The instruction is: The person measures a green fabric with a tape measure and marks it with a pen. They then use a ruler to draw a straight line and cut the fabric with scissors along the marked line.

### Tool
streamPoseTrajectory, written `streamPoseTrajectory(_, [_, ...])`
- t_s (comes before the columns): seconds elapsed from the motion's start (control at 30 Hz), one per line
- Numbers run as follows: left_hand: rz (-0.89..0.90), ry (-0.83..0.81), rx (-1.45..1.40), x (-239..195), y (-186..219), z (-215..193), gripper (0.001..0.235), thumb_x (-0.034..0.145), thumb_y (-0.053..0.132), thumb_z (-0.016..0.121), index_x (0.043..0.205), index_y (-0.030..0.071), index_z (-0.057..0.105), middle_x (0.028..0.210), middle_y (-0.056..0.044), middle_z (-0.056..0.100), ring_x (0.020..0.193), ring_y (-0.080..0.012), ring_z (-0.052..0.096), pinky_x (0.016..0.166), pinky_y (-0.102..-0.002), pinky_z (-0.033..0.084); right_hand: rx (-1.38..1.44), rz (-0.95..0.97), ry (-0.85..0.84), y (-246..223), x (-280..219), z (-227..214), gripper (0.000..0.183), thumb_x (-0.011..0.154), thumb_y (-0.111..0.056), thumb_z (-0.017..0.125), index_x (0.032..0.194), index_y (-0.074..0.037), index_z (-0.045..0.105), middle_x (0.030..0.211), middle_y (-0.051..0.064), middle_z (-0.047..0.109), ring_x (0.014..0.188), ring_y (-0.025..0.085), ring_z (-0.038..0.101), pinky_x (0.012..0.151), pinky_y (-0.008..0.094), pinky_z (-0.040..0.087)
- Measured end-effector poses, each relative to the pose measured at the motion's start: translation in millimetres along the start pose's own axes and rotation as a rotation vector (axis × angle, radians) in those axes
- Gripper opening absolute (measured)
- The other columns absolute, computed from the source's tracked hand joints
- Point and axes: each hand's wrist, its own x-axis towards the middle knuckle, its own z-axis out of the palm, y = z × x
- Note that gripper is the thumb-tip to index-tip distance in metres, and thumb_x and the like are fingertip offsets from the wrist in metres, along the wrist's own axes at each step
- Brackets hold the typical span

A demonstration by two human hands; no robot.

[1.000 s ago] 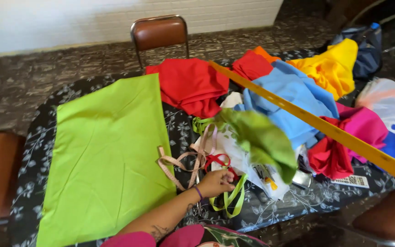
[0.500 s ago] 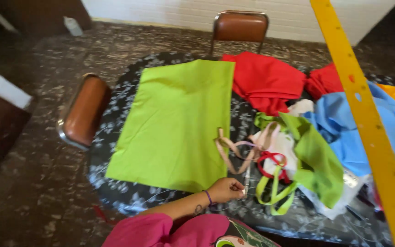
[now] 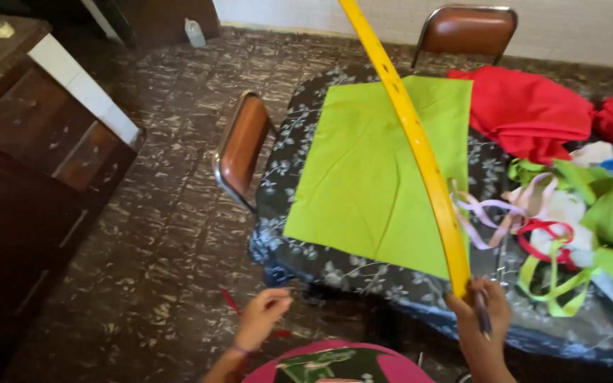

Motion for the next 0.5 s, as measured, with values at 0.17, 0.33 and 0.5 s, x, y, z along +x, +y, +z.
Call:
streamPoseTrajectory(0.17, [-0.241, 0.273, -0.043, -30.0, -13.2, -122.8, 0.030, 0.087, 0.018, 0.087, 0.116, 0.008, 0.086, 0.092, -0.009, 0.081, 0.084, -0.0194, 0.077, 0.077, -0.032, 0.061, 0.218, 0.026, -0.079, -17.7, -29.2, 101.4, 0.048, 0.071, 0.011, 0.075, 0.100, -0.017, 0.050, 0.081, 0.000, 0.048, 0.068, 0.009, 0.046, 0.057, 0.026, 0.036])
streamPoseTrajectory(0.33, [-0.471, 0.383, -0.221, -29.5, 85.1, -169.8, 0.036, 0.094, 0.014, 0.081, 0.127, -0.002, 0.080, 0.112, -0.016, 0.077, 0.103, -0.0272, 0.071, 0.093, -0.040, 0.053, 0.235, 0.012, 0.018, -17.0, -16.6, 192.7, 0.054, 0.071, 0.011, 0.078, 0.107, -0.019, 0.051, 0.095, 0.003, 0.055, 0.078, 0.012, 0.055, 0.070, 0.026, 0.044])
streamPoseTrajectory(0.5, [-0.444, 0.257, -0.192, 82.0, -14.9, -288.6, 0.050, 0.089, 0.023, 0.083, 0.134, 0.002, 0.076, 0.124, -0.016, 0.078, 0.111, -0.0330, 0.075, 0.096, -0.044, 0.050, 0.095, -0.058, 0.102, -19.4, 21.7, 303.0, 0.051, 0.070, 0.005, 0.079, 0.105, -0.018, 0.050, 0.100, 0.003, 0.056, 0.078, 0.014, 0.054, 0.071, 0.029, 0.043])
